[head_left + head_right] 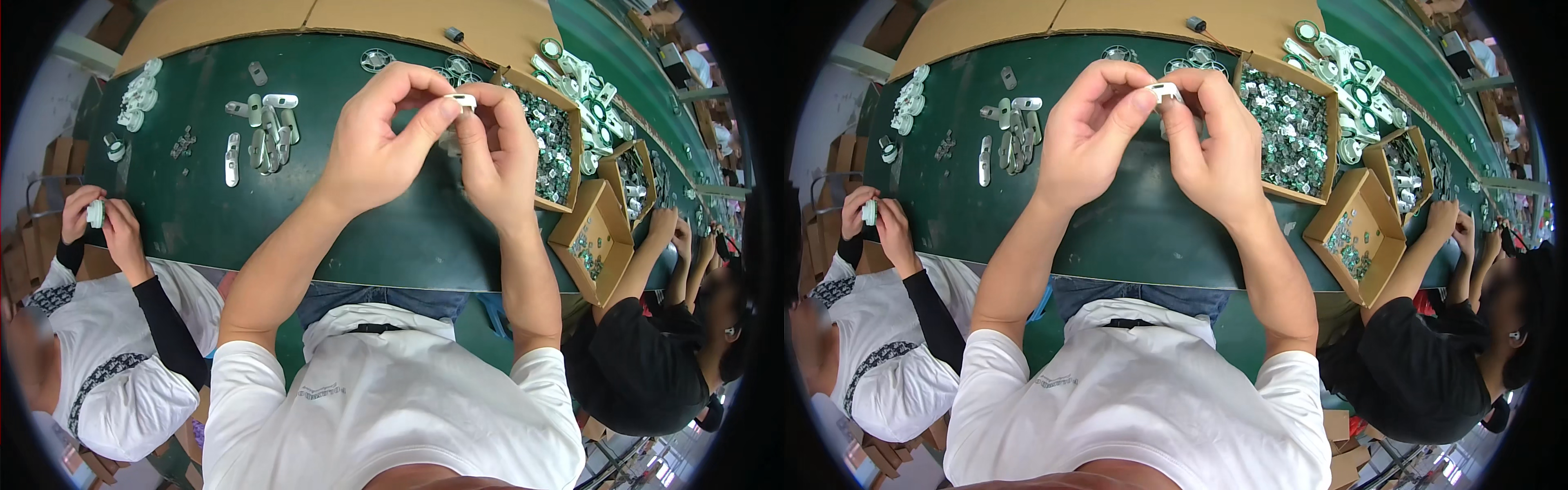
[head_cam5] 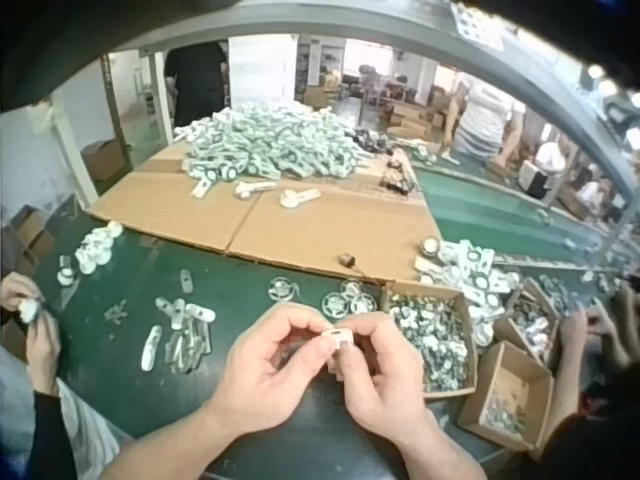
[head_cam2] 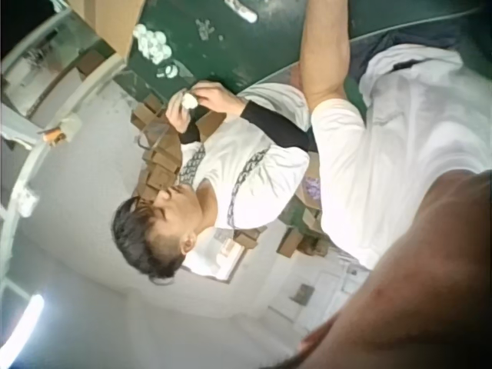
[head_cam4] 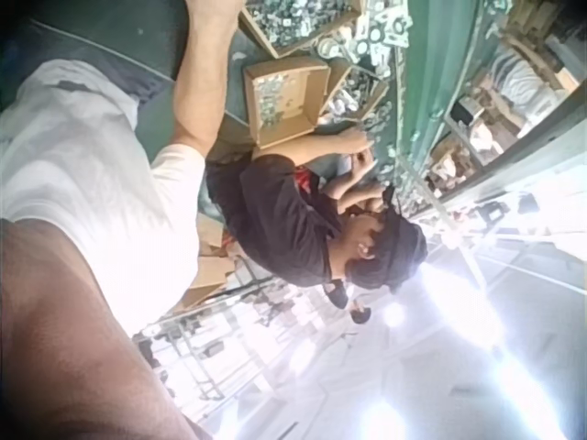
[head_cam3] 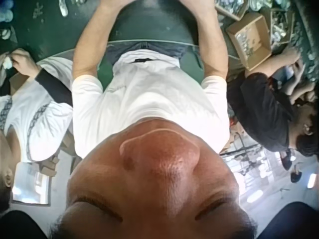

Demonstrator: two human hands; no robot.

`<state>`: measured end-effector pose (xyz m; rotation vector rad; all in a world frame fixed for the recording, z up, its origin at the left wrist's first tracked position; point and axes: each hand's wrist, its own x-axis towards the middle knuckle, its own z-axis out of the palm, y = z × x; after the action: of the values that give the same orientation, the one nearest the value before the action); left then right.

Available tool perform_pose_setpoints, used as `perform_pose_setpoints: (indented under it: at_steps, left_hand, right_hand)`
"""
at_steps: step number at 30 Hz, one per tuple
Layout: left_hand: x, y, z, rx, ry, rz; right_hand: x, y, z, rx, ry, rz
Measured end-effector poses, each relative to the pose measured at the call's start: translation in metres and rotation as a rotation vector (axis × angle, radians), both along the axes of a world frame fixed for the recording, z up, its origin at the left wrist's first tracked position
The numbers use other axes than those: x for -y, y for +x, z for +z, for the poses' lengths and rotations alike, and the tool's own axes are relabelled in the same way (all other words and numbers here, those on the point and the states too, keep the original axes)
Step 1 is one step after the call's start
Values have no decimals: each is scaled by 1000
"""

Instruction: Assembling small electronic components by inserting circular parts into plastic housings at a factory workstation.

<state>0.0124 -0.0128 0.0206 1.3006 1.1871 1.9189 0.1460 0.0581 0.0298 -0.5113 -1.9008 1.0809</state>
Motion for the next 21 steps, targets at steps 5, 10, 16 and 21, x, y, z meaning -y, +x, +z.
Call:
perform_pose_setpoints:
  at_steps: [5, 10, 16, 21]
  left_hand:
    - [-1, -8, 3, 338, -203, 1]
    - [-2, -13, 1, 379, -333, 36]
    - [-7, -14, 0, 628, -277, 55]
    - [-15, -51, -15, -247, -322, 337]
  right_hand:
    - [3, 0, 0, 114, -214, 176]
    - [15, -4, 1, 192, -415, 193]
    - [18, -14, -5, 393, -374, 140]
    - [-26, 3, 29, 481, -470, 103]
